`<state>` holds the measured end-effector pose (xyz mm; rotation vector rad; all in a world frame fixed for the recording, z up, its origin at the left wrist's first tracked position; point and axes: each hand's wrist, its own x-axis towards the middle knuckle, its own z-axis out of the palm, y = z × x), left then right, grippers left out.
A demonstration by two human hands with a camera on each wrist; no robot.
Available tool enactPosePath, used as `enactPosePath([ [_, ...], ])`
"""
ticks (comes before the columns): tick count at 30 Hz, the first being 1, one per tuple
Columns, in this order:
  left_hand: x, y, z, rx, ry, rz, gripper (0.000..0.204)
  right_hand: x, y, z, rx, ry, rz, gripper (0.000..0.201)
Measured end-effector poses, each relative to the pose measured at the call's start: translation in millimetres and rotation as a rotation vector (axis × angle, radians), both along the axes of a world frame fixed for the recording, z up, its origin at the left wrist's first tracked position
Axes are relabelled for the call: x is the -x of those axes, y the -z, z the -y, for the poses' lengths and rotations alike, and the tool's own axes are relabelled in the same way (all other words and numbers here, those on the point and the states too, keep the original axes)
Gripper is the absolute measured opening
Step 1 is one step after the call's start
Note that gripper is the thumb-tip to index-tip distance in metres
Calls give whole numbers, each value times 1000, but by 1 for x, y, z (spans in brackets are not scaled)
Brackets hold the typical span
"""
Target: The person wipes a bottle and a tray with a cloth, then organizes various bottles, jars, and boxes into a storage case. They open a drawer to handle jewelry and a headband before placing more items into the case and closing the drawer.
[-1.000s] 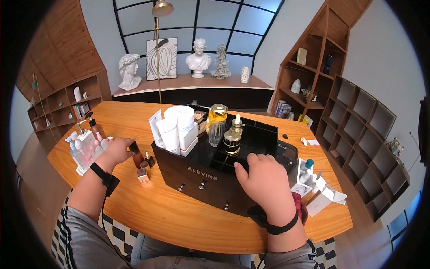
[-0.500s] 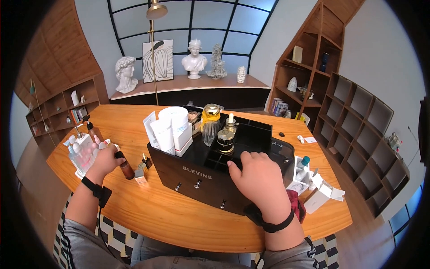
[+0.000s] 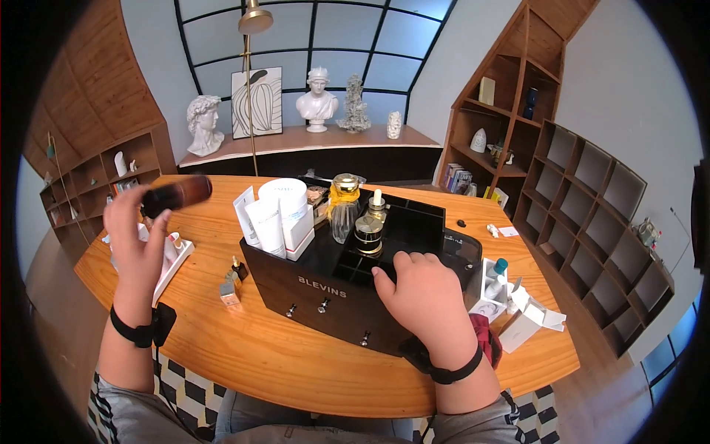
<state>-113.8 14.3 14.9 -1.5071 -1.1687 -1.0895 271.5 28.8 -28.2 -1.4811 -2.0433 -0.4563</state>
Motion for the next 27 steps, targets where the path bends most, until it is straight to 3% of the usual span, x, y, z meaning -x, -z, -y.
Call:
enactPosePath([
  [4,-30,-27,21,-121,230,68,41,1,-1,1,16,6,-13,36],
  [9,-83,-41,30,106,321,-78,45,0,1,-1,-2,0,1,37],
  [16,-131,-27,-10,349,409,-236,44,0,1,0,-3,-1,-10,36],
  [27,-161,-23,-79,655,275,-200,40,-1,0,0,34,-5,-14,38],
])
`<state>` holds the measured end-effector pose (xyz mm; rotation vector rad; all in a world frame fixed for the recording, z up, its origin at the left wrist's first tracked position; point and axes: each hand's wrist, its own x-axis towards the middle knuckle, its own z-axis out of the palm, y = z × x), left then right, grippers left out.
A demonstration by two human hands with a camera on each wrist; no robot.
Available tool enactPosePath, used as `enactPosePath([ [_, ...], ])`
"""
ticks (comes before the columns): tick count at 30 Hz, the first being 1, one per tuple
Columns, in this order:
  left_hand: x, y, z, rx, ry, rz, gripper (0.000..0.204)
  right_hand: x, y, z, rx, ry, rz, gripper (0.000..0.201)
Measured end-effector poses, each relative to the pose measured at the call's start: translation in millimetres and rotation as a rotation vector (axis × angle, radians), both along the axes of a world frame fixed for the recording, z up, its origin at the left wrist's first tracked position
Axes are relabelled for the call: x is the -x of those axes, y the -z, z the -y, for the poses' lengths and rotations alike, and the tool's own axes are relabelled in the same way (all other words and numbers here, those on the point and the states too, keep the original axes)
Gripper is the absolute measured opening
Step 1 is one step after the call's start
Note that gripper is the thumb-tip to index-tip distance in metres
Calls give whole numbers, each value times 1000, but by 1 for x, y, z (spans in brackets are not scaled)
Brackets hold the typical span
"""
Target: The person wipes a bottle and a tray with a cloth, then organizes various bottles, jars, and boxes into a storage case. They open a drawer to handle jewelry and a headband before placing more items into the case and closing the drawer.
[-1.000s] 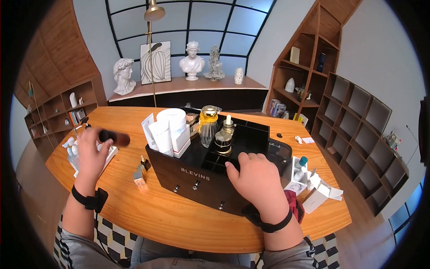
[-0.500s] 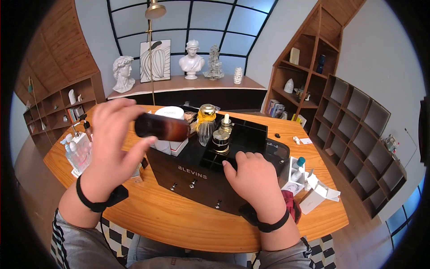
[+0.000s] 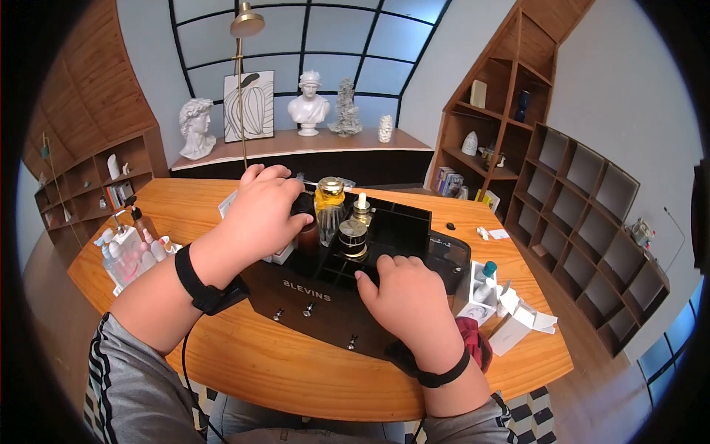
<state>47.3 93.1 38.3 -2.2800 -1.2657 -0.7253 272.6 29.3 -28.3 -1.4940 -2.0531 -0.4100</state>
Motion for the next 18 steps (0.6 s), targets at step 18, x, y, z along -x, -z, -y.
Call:
enactPosePath([
  [18,18,0,35,-317,53,91,35,1,1,-1,-22,7,18,37],
])
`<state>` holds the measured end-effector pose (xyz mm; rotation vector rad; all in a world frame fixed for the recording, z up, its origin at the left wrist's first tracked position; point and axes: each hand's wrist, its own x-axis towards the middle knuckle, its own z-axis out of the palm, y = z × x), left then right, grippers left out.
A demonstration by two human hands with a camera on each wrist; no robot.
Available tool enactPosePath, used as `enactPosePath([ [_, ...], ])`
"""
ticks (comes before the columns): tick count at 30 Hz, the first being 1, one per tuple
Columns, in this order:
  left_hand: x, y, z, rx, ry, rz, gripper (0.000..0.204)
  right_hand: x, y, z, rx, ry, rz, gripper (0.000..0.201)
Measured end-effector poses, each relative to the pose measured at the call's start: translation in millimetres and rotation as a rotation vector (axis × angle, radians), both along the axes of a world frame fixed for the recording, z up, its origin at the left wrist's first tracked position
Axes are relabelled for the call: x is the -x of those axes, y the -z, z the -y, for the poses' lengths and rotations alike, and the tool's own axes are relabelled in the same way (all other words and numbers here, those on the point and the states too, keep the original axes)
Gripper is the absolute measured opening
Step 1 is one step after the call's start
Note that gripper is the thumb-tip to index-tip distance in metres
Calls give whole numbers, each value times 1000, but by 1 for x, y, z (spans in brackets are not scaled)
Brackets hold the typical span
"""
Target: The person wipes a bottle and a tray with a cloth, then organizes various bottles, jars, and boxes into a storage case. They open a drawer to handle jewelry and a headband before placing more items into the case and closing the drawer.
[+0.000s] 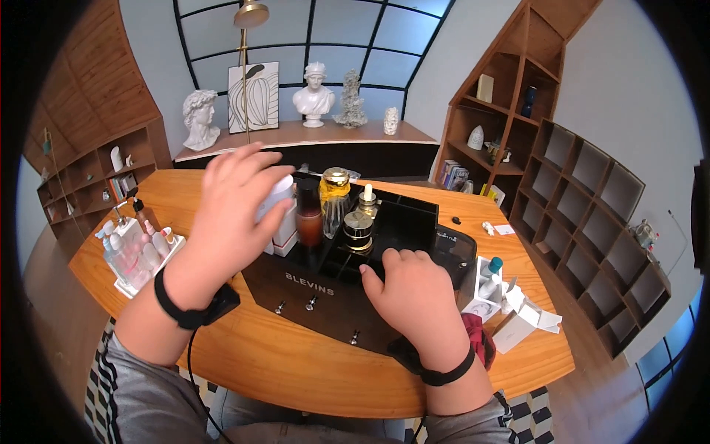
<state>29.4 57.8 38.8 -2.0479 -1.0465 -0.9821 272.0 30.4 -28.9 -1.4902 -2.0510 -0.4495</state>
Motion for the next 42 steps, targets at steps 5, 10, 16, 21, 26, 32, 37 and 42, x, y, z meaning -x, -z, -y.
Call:
enactPosePath([
  [5,50,38,41,-75,-94,273,34,0,2,-1,-43,2,-4,35],
  [10,133,111,17,282,-366,334,41,2,-1,2,-10,11,-21,33],
  [16,139,143,6,1006,-612,106,60,5,-5,6,40,33,-40,32],
  [21,145,153,-10,1025,-563,80,55,3,0,1,-61,5,5,35],
  [26,152,154,-22,1145,-482,7,35,3,-2,1,-49,5,16,35],
  [32,161,158,-21,1146,-459,4,27,7,-8,6,51,40,-20,29],
  [37,161,154,-10,1202,-463,89,36,7,-8,5,21,30,-4,31],
  [42,160,156,5,1212,-403,27,44,5,-5,3,-18,18,23,35],
])
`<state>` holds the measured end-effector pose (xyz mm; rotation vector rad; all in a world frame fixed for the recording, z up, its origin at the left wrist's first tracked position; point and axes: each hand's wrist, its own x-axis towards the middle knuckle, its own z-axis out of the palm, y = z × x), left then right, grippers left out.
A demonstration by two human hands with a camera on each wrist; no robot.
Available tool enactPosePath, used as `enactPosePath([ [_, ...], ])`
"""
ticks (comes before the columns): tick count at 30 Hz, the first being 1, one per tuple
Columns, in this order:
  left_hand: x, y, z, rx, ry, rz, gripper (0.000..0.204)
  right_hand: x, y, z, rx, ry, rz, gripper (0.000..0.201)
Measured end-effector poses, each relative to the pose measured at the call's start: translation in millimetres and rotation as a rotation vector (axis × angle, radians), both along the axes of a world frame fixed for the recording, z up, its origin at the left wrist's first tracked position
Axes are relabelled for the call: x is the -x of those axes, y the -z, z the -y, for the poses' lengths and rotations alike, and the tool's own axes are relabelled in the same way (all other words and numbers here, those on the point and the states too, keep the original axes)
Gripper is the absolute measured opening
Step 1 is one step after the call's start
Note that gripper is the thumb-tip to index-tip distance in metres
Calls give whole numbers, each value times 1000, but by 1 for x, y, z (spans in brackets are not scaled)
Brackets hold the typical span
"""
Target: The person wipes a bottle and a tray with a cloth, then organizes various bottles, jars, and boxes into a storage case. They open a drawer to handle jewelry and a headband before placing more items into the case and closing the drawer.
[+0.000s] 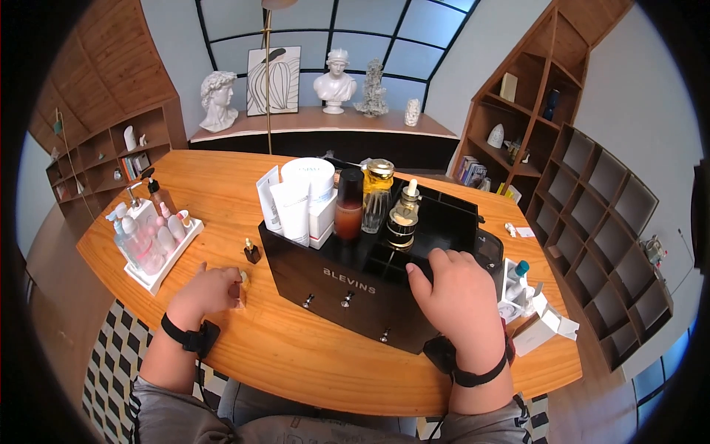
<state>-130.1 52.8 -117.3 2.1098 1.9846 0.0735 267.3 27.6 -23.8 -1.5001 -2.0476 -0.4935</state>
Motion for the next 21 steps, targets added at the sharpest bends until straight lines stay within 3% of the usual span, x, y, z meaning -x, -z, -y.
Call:
enactPosePath([
  [8,-9,-15,29,86,92,166,61,0,1,-1,-1,-3,-3,34],
  [11,-2,-4,31,30,216,208,69,0,1,0,-5,-1,-7,34],
  [14,-17,-17,35,101,87,122,78,1,0,0,1,2,-12,34],
  [17,-25,-11,31,67,40,125,80,1,-1,0,10,2,-10,34],
  [21,-14,27,16,-190,232,24,66,0,0,0,7,-2,-9,34],
])
